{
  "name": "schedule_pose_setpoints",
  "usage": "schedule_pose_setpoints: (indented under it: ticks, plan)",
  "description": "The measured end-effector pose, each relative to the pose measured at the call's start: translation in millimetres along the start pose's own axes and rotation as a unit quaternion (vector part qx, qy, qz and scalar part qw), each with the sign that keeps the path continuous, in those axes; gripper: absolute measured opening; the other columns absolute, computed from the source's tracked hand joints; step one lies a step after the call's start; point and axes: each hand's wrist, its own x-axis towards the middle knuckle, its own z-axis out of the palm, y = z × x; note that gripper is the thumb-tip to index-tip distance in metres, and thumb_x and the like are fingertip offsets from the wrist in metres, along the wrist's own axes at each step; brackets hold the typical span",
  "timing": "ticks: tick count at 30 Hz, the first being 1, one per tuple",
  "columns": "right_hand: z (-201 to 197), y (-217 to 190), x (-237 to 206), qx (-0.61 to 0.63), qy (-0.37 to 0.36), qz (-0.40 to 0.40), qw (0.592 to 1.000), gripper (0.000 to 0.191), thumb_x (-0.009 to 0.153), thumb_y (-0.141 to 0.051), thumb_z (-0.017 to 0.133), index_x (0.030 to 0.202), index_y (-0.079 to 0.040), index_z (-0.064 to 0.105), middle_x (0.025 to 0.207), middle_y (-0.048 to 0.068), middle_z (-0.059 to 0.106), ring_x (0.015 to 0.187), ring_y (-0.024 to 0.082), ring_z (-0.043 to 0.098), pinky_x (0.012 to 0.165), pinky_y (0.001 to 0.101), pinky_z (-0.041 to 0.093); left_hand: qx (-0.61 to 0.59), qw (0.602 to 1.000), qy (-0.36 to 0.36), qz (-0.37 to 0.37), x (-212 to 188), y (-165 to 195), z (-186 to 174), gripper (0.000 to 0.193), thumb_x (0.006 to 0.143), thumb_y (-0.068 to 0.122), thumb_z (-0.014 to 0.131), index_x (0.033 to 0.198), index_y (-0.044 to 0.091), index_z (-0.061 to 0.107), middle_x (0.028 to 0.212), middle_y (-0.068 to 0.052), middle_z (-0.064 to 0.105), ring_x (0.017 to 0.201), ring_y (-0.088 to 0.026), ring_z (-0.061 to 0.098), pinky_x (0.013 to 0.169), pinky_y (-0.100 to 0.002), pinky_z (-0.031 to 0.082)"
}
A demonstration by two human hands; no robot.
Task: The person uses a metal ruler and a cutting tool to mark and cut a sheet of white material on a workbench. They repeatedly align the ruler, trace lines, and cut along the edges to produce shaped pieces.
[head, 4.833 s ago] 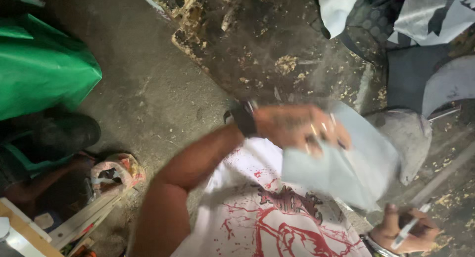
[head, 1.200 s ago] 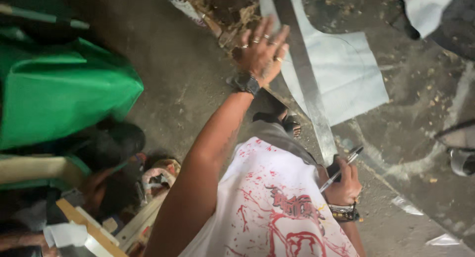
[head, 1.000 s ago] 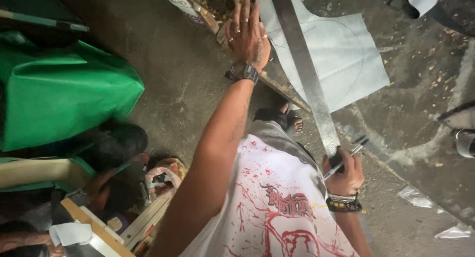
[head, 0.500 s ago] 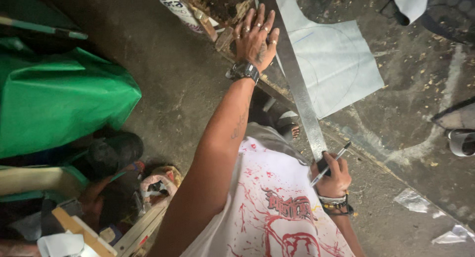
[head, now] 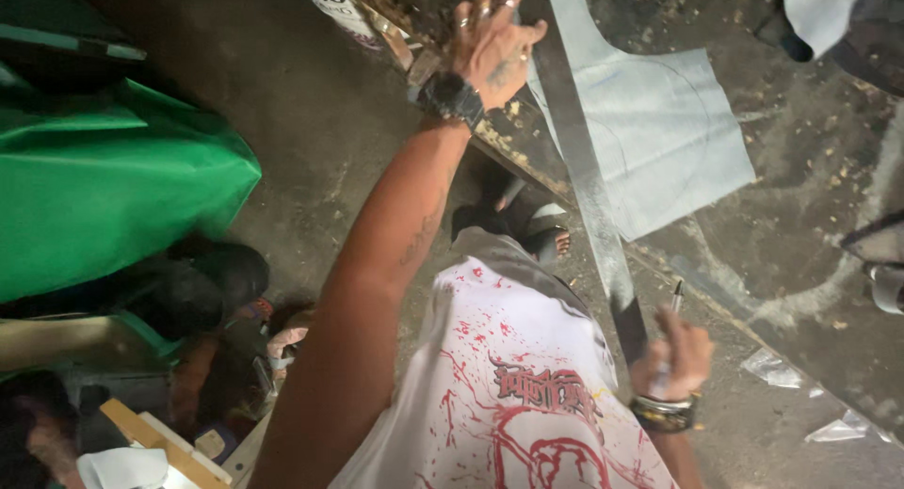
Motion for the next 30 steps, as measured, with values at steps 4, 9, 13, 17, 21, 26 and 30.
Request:
schedule_pose_setpoints:
  ticks: [4, 9, 13, 17, 21, 26, 30]
  plan:
    - [27.6, 19.6, 54.2, 0.154, 0.099, -0.046, 0.982, 0.029, 0.111, -0.018, 0.049, 0.113, 0.0, 0.072, 0.072, 0.006, 0.065, 0.057, 0.013, 0.058, 0.048, 0.0271, 0.044, -0.027, 0.995, -0.083, -0.045, 15.3, 3.8, -6.5, 0.028, 0.096, 0.033, 0.065, 0.123, 0.028, 0.073, 0.158, -0.011, 0.042, 0.145, -0.031, 0.041, 0.119, -0.054, 0.027]
    - [58.1, -21.0, 167.0, 0.182, 0.049, -0.011, 0.982, 0.02, 0.116, -0.014, 0.059, 0.113, 0.003, 0.07, 0.093, 0.014, 0.073, 0.073, 0.022, 0.071, 0.063, 0.0277, 0.056, -0.03, 0.991, -0.109, -0.068, 8.0, 23.8, -17.2, 0.085, 0.081, 0.054, 0.075, 0.148, 0.012, 0.044, 0.159, -0.017, 0.03, 0.142, -0.036, 0.036, 0.116, -0.061, 0.02]
    - [97.1, -67.0, 254.9, 0.319, -0.027, -0.033, 0.947, 0.033, 0.103, -0.009, 0.052, 0.128, 0.007, 0.067, 0.111, 0.02, 0.073, 0.107, 0.028, 0.071, 0.093, 0.0361, 0.055, -0.029, 0.988, -0.125, -0.08, 6.6, 32.1, -30.9, 0.11, 0.075, 0.062, 0.077, 0.154, 0.003, 0.027, 0.162, -0.017, 0.024, 0.145, -0.039, 0.032, 0.118, -0.063, 0.018]
    - [141.8, -97.0, 309.1, 0.347, -0.058, -0.007, 0.936, 0.035, 0.103, -0.01, 0.054, 0.131, 0.008, 0.064, 0.117, 0.021, 0.072, 0.112, 0.029, 0.071, 0.102, 0.0399, 0.054, -0.018, 0.978, -0.186, -0.09, 5.9, 36.6, -39.5, 0.116, 0.075, 0.063, 0.078, 0.155, -0.001, 0.023, 0.164, -0.02, 0.02, 0.143, -0.043, 0.031, 0.118, -0.062, 0.021]
    - [170.8, -109.1, 342.0, 0.345, -0.085, 0.007, 0.935, 0.033, 0.104, -0.008, 0.055, 0.132, 0.008, 0.064, 0.12, 0.02, 0.073, 0.114, 0.029, 0.071, 0.104, 0.0384, 0.053, -0.044, 0.985, -0.144, -0.09, 2.7, 36.5, -36.7, 0.117, 0.072, 0.06, 0.08, 0.156, 0.0, 0.024, 0.165, -0.02, 0.019, 0.139, -0.043, 0.042, 0.115, -0.054, 0.031]
    - [194.6, -114.3, 367.4, 0.371, -0.102, 0.025, 0.923, 0.028, 0.107, -0.004, 0.055, 0.131, 0.008, 0.064, 0.123, 0.018, 0.072, 0.118, 0.026, 0.071, 0.105, 0.0352, 0.054, -0.068, 0.983, -0.137, -0.099, 2.9, 32.9, -23.4, 0.117, 0.069, 0.059, 0.082, 0.156, 0.003, 0.027, 0.166, -0.019, 0.012, 0.114, -0.039, 0.064, 0.106, -0.056, 0.04]
    - [202.8, -112.9, 374.6, 0.367, -0.122, 0.027, 0.922, 0.028, 0.108, -0.003, 0.055, 0.132, 0.008, 0.064, 0.123, 0.019, 0.073, 0.118, 0.024, 0.07, 0.105, 0.0342, 0.053, -0.047, 0.99, -0.12, -0.059, 1.2, 28.2, -16.2, 0.109, 0.069, 0.063, 0.081, 0.152, 0.004, 0.04, 0.165, -0.025, 0.008, 0.093, -0.036, 0.073, 0.102, -0.052, 0.049]
